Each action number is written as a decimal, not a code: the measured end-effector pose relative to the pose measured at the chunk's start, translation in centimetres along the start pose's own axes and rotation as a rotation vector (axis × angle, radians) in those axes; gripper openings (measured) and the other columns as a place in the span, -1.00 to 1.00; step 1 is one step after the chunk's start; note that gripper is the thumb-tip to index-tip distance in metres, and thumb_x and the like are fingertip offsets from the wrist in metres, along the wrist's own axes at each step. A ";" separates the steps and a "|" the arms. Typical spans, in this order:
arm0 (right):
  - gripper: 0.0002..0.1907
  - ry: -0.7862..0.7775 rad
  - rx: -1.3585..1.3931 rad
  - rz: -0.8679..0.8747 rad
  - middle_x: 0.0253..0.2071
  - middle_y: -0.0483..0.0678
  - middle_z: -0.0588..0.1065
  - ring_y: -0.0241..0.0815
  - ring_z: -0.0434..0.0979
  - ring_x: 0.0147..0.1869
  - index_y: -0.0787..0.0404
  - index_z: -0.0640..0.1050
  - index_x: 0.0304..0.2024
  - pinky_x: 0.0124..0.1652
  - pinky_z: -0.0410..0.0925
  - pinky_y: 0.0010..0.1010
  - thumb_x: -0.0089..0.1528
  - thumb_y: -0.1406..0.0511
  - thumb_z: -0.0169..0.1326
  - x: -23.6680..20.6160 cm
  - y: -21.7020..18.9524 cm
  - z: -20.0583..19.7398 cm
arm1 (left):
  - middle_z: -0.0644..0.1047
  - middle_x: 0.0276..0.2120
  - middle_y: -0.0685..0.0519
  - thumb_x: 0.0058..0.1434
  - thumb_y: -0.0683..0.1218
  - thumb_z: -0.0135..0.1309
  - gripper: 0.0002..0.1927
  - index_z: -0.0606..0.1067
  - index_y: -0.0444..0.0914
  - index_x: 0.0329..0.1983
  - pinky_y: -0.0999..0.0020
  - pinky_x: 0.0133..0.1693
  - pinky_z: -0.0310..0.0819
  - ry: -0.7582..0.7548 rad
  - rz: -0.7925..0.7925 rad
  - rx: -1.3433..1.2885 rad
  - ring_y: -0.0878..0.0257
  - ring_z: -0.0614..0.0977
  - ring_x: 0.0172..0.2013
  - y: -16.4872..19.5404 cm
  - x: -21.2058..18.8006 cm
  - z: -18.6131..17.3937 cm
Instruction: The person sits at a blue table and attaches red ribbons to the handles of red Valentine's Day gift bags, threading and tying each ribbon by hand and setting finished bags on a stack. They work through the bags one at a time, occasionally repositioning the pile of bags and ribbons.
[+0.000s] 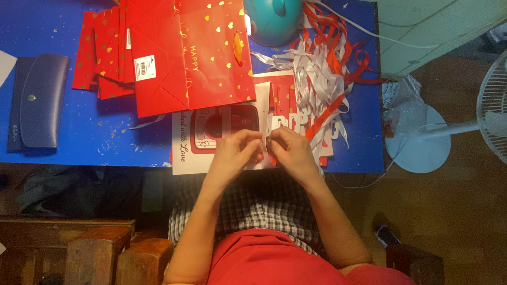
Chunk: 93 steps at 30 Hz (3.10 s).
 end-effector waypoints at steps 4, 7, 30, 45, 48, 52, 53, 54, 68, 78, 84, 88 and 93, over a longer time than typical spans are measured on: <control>-0.87 -0.055 -0.020 0.051 -0.39 0.00 0.55 -0.21 0.57 -0.34 0.33 0.57 -0.25 -0.31 0.39 -0.42 0.26 0.35 0.16 0.1 1.5 0.2 | 0.66 -0.42 -0.08 0.32 -0.10 0.08 -0.79 0.55 -0.39 -0.19 0.38 -0.36 0.63 0.120 0.028 0.009 0.28 0.72 -0.45 0.1 -0.2 0.0; -0.88 -0.056 0.082 -0.037 -0.35 -0.05 0.55 -0.29 0.57 -0.28 0.34 0.61 -0.21 -0.27 0.40 -0.45 0.25 0.37 0.18 0.4 1.1 -0.1 | 0.65 -0.34 -0.05 0.35 -0.09 0.01 -0.82 0.46 -0.34 -0.16 0.39 -0.35 0.67 0.238 0.086 -0.319 0.28 0.74 -0.39 0.0 -0.1 -1.0; -0.84 0.055 -0.091 -0.254 -0.46 0.05 0.39 -0.06 0.43 -0.36 0.38 0.51 -0.35 -0.32 0.30 -0.29 0.10 0.40 0.21 1.1 -0.8 -1.4 | 0.67 -0.21 0.01 0.29 -0.18 0.16 -0.63 0.45 -0.35 0.14 0.48 -0.18 0.57 0.146 0.255 -0.269 0.38 0.64 -0.25 -0.1 0.6 -0.9; -0.82 0.108 -0.032 -0.353 -0.50 -0.02 0.34 -0.08 0.36 -0.38 0.31 0.47 -0.45 -0.31 0.25 -0.30 0.14 0.39 0.23 1.0 0.4 -1.3 | 0.58 -0.34 0.04 0.44 -0.09 0.15 -0.83 0.54 -0.32 -0.14 0.40 -0.14 0.56 -0.027 0.236 -0.556 0.34 0.61 -0.28 -1.5 0.5 -2.3; -0.84 0.111 0.074 -0.338 -0.43 -0.04 0.42 -0.11 0.42 -0.33 0.31 0.46 -0.40 -0.26 0.30 -0.32 0.23 0.37 0.16 0.6 0.0 -1.6 | 0.58 -0.36 0.04 0.37 -0.10 0.19 -0.84 0.58 -0.32 -0.20 0.40 -0.21 0.51 -0.006 0.155 -0.458 0.34 0.56 -0.35 -2.2 0.2 -2.3; -0.85 0.094 0.087 -0.265 -0.36 0.03 0.43 -0.08 0.41 -0.25 0.36 0.50 -0.25 -0.19 0.30 -0.30 0.25 0.34 0.08 0.5 -0.1 -2.3 | 0.62 -0.40 0.08 0.26 -0.12 0.20 -0.87 0.62 -0.29 -0.23 0.40 -0.25 0.51 -0.061 0.042 -0.369 0.35 0.60 -0.36 -0.8 -0.5 0.3; -0.82 0.088 -0.001 -0.217 -0.38 0.05 0.41 -0.06 0.40 -0.26 0.37 0.50 -0.29 -0.21 0.30 -0.30 0.22 0.33 0.14 0.7 0.0 -2.0 | 0.62 -0.40 0.09 0.24 -0.14 0.20 -0.89 0.62 -0.29 -0.23 0.40 -0.23 0.53 -0.062 0.044 -0.322 0.35 0.61 -0.35 0.2 -1.2 0.8; -0.78 0.084 -0.088 -0.168 -0.40 0.08 0.40 -0.05 0.39 -0.28 0.37 0.49 -0.32 -0.23 0.29 -0.29 0.20 0.31 0.21 0.8 0.1 -1.7 | 0.62 -0.39 0.10 0.23 -0.16 0.20 -0.89 0.62 -0.28 -0.22 0.39 -0.21 0.56 -0.067 0.047 -0.275 0.35 0.62 -0.33 1.2 -1.8 1.1; -0.77 0.233 -0.322 -0.268 -0.34 0.10 0.44 0.10 0.43 -0.14 0.36 0.48 -0.31 -0.11 0.32 -0.15 0.17 0.33 0.25 -0.2 -2.4 -2.8 | 0.64 -0.37 0.06 0.36 0.00 0.24 -0.81 0.65 -0.22 -0.21 0.31 -0.26 0.57 -0.261 0.831 -0.511 0.17 0.58 -0.34 12.1 -9.9 -2.6; -0.76 0.272 -0.230 -0.200 -0.27 0.09 0.45 0.08 0.46 -0.13 0.35 0.48 -0.28 -0.10 0.33 -0.16 0.17 0.31 0.23 -1.0 0.1 -2.6 | 0.56 -0.50 0.15 0.35 0.07 0.19 -0.79 0.63 -0.15 -0.21 0.40 -0.53 0.11 -0.542 0.699 -1.392 0.36 0.38 -0.50 6.8 -8.2 -4.6; -0.64 0.228 -0.356 -0.118 -0.37 0.08 0.46 0.09 0.43 -0.22 0.32 0.47 -0.40 -0.11 0.28 -0.12 0.14 0.18 0.31 0.2 -0.5 -2.0 | 0.55 -0.40 0.18 0.45 -0.02 0.09 -0.70 0.64 -0.35 -0.02 0.54 -0.50 0.11 -0.250 0.249 -0.820 0.50 0.31 -0.54 3.8 -4.7 -1.3; -0.80 0.249 -0.303 -0.098 -0.38 0.01 0.47 0.05 0.44 -0.19 0.25 0.55 -0.34 -0.07 0.29 -0.15 0.18 0.24 0.24 -0.3 -0.8 -1.8 | 0.62 -0.30 0.02 0.42 -0.15 0.09 -0.71 0.61 -0.39 0.11 0.55 -0.45 0.24 -0.142 0.191 -0.445 0.42 0.45 -0.41 4.1 -4.0 -0.3; -0.81 0.193 -0.098 -0.129 -0.30 -0.01 0.48 0.01 0.45 -0.11 0.25 0.61 -0.21 -0.04 0.30 -0.18 0.18 0.28 0.17 -2.6 0.3 -2.6 | 0.69 -0.24 -0.02 0.28 -0.25 0.16 -0.78 0.61 -0.41 -0.03 0.45 -0.25 0.61 -0.200 0.161 -0.437 0.26 0.72 -0.26 5.3 -4.4 -0.1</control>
Point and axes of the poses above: each hand's wrist, its own x-axis towards the middle knuckle, its own z-axis out of the palm, y = z × x, the point moved 8 cm from there along x, towards the middle knuckle
